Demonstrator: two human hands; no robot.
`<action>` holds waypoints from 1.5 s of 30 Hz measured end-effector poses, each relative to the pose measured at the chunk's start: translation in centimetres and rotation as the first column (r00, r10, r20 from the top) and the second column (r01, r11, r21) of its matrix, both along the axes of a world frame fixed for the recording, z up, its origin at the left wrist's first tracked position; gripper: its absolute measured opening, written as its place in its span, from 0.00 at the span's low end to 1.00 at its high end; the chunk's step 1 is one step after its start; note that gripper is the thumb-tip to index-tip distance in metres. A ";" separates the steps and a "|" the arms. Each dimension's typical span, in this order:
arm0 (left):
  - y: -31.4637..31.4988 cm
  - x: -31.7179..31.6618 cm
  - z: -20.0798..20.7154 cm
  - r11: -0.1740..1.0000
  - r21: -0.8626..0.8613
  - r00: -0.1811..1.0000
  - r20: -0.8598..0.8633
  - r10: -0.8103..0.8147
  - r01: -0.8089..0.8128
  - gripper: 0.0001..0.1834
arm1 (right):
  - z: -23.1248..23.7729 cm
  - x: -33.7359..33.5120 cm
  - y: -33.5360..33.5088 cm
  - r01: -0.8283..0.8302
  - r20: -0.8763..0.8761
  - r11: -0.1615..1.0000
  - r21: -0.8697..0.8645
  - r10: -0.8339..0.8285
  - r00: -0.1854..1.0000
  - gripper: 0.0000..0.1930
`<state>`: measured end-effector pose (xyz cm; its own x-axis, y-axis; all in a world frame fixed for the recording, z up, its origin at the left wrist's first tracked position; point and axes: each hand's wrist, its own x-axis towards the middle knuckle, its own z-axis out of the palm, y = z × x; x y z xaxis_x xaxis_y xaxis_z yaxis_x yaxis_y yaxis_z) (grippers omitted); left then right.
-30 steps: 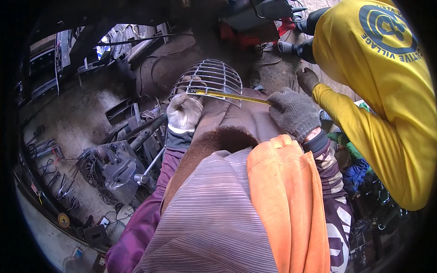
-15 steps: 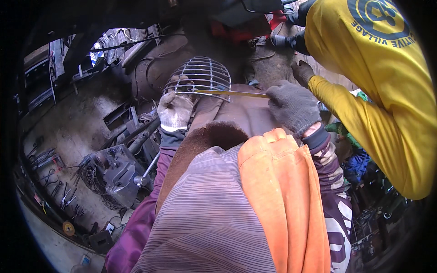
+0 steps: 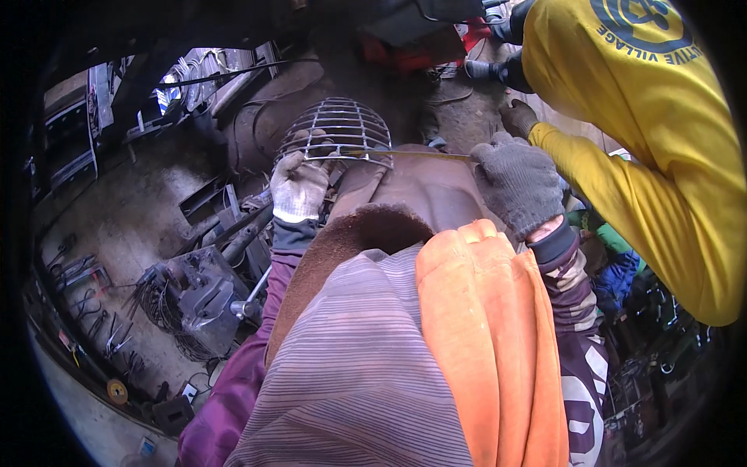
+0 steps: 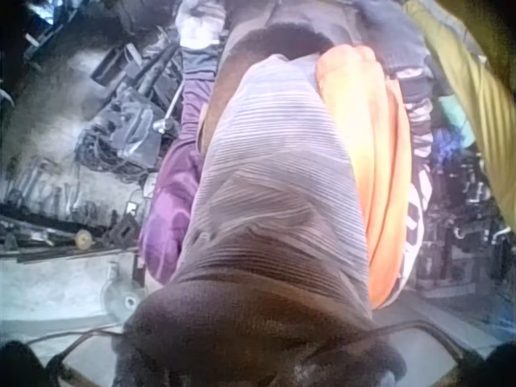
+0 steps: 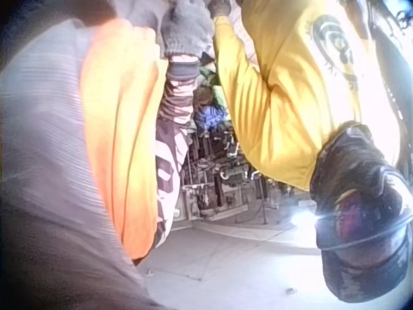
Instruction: The person measures curved metal wire grids with a tape measure while holding them over a workbench.
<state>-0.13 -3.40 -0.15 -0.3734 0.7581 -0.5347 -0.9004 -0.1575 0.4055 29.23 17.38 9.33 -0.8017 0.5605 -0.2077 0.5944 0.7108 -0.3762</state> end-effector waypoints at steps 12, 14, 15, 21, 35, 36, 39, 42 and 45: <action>0.1 0.2 0.3 0.998 -0.044 0.993 -0.109 0.034 -0.039 0.20 | -0.8 0.9 -1.7 0.117 -0.028 0.954 -0.275 -0.130 0.991 0.07; 0.2 0.2 0.2 0.999 -0.047 0.985 -0.173 0.000 -0.009 0.20 | 0.4 0.2 -2.1 0.113 0.036 0.982 -0.152 -0.109 0.993 0.06; 0.3 0.1 0.2 0.996 -0.094 0.979 -0.202 -0.007 -0.012 0.20 | 1.0 0.0 -2.1 0.094 0.073 0.992 -0.088 -0.087 0.994 0.07; 0.5 -0.1 0.4 0.967 -0.219 0.951 -0.304 0.060 -0.131 0.17 | 2.4 -1.4 -1.2 0.012 0.099 0.999 0.047 -0.016 0.995 0.07; -0.8 -2.7 -0.7 0.983 -0.106 0.970 0.181 0.165 -0.147 0.18 | -0.7 1.2 -0.9 0.146 -0.082 0.959 -0.244 -0.171 0.982 0.09; -0.8 -2.7 -0.7 0.985 -0.077 0.967 0.194 0.167 -0.155 0.18 | -0.8 1.3 -0.9 0.139 -0.063 0.964 -0.228 -0.157 0.986 0.09; -0.8 -2.7 -0.7 0.986 -0.037 0.974 0.154 0.165 -0.161 0.18 | -1.2 0.9 -1.0 0.126 -0.091 0.971 -0.202 -0.147 0.985 0.09; -0.4 -3.0 -1.1 0.988 -0.093 0.991 0.022 0.129 -0.127 0.18 | -0.6 -0.1 -1.2 0.116 -0.152 0.971 -0.211 -0.150 0.977 0.08; 0.2 -2.9 -0.9 0.984 -0.099 0.987 0.033 0.154 -0.150 0.18 | -0.2 -0.9 -1.1 0.080 -0.094 0.984 -0.162 -0.096 0.991 0.07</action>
<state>-3.01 -3.22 -1.04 -0.4569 0.6386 -0.6192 -0.8850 -0.2562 0.3889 28.31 16.24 9.12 -0.7720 0.5965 -0.2195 0.6051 0.5843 -0.5408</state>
